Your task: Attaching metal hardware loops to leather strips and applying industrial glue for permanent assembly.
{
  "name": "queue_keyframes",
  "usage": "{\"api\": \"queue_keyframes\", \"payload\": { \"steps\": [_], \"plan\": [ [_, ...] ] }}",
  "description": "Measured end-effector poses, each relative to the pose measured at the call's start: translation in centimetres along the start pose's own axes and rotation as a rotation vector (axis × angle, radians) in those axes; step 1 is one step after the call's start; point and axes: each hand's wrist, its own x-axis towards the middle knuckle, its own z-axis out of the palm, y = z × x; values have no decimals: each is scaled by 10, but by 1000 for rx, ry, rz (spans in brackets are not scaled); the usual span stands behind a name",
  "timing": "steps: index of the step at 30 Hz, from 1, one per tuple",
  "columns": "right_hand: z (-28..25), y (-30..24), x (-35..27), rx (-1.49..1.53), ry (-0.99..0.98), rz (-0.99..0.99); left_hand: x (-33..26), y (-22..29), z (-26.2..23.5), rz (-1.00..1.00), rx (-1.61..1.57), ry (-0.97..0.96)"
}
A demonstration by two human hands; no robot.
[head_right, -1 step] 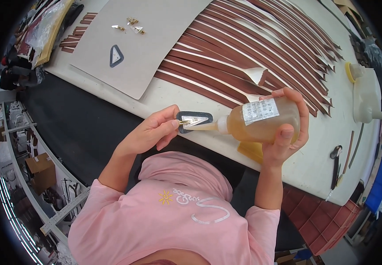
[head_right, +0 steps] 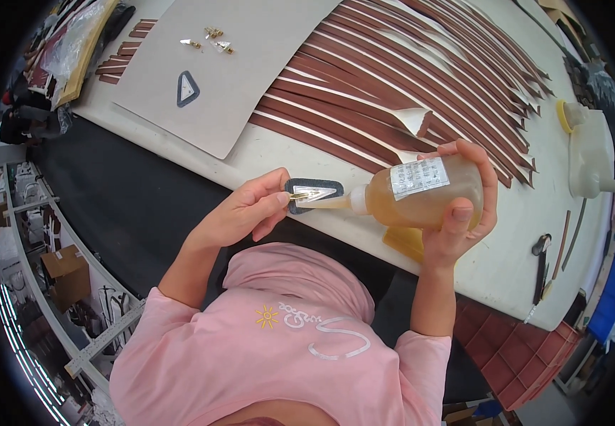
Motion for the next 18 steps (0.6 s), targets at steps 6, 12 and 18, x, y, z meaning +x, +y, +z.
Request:
{"api": "queue_keyframes", "payload": {
  "steps": [6, 12, 18],
  "plan": [
    [0, 3, -1, 1, -19, 40, 1, -3, -1, 7, -11, -2],
    [0, 5, -2, -70, -71, 18, 1, -6, -1, 24, -12, 6],
    [1, 6, -2, -88, -67, 21, 1, -6, -1, 24, -17, -1]
  ]
}}
